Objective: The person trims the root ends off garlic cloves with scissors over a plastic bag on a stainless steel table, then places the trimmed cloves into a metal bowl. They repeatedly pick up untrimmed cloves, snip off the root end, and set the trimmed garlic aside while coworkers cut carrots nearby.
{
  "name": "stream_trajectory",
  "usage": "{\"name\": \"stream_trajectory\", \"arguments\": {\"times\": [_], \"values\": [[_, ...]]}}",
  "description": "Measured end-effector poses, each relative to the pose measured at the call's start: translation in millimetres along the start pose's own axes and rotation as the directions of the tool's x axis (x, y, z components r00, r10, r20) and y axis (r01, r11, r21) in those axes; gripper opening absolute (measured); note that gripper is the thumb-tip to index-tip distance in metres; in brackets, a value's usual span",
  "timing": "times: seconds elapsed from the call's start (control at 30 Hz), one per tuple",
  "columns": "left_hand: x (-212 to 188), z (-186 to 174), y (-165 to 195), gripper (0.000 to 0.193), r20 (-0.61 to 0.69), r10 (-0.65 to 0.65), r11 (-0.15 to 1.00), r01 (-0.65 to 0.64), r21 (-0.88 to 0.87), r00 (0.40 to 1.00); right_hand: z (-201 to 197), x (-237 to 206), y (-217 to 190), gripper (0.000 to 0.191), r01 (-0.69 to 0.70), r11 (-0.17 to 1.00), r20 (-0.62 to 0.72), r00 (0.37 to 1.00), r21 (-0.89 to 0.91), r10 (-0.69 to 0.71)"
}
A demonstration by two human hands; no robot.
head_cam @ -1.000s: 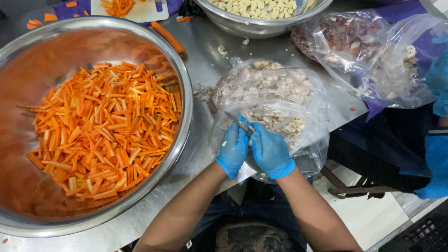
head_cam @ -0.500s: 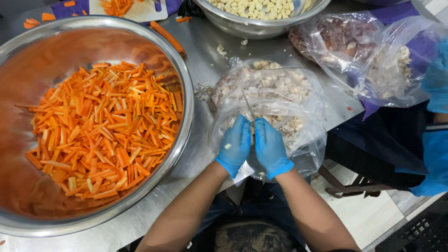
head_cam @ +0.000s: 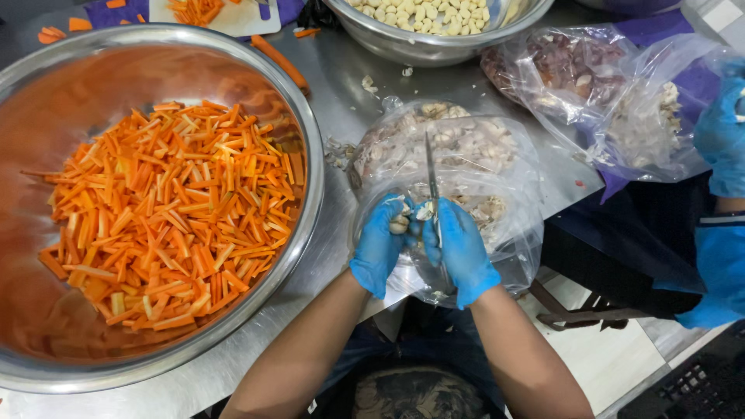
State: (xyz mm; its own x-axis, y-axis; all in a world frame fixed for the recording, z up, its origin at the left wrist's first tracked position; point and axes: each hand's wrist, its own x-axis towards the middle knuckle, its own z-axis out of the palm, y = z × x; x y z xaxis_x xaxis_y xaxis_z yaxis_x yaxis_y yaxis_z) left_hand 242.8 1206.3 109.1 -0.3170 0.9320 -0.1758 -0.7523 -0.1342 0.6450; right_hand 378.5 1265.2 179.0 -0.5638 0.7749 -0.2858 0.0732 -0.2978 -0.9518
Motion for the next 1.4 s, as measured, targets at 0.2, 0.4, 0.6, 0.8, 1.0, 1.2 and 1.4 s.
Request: {"name": "stream_trajectory", "arguments": {"times": [0.2, 0.4, 0.6, 0.8, 1.0, 1.2, 1.4], "values": [[-2, 5, 2, 0.017, 0.028, 0.009, 0.999, -0.010, 0.045, 1.000, -6, -4, -15, 0.046, 0.061, 0.998, 0.018, 0.998, 0.011, -0.061], [-8, 4, 6, 0.018, 0.087, 0.038, 0.999, -0.039, 0.006, 0.996, -19, -16, -31, 0.071, 0.233, 0.703, 0.054, 0.962, -0.672, -0.268], [-8, 7, 8, 0.026, 0.092, -0.009, 1.000, 0.008, 0.021, 0.996, -23, -22, -43, 0.058, 0.256, 0.739, 0.098, 0.963, -0.623, -0.251], [-8, 8, -1, 0.008, -0.072, -0.048, 0.997, 0.052, 0.049, 0.996, -17, -29, -36, 0.066, 0.531, 0.632, 0.353, 0.847, -0.565, -0.397], [-7, 1, -7, 0.003, 0.042, 0.043, 0.999, -0.044, 0.019, 0.998, -12, -31, -23, 0.065, 0.431, 0.767, 0.335, 0.895, -0.476, -0.294], [-8, 7, -5, 0.010, 0.039, -0.017, 0.994, 0.013, 0.109, 0.999, -2, -15, -3, 0.064, 0.358, 0.900, 0.170, 0.931, -0.250, -0.323], [-6, 5, 1, 0.028, 0.143, -0.064, 0.998, 0.064, 0.005, 0.988, 4, -5, 4, 0.047, 0.431, 0.885, -0.041, 0.895, -0.174, -0.444]]}}
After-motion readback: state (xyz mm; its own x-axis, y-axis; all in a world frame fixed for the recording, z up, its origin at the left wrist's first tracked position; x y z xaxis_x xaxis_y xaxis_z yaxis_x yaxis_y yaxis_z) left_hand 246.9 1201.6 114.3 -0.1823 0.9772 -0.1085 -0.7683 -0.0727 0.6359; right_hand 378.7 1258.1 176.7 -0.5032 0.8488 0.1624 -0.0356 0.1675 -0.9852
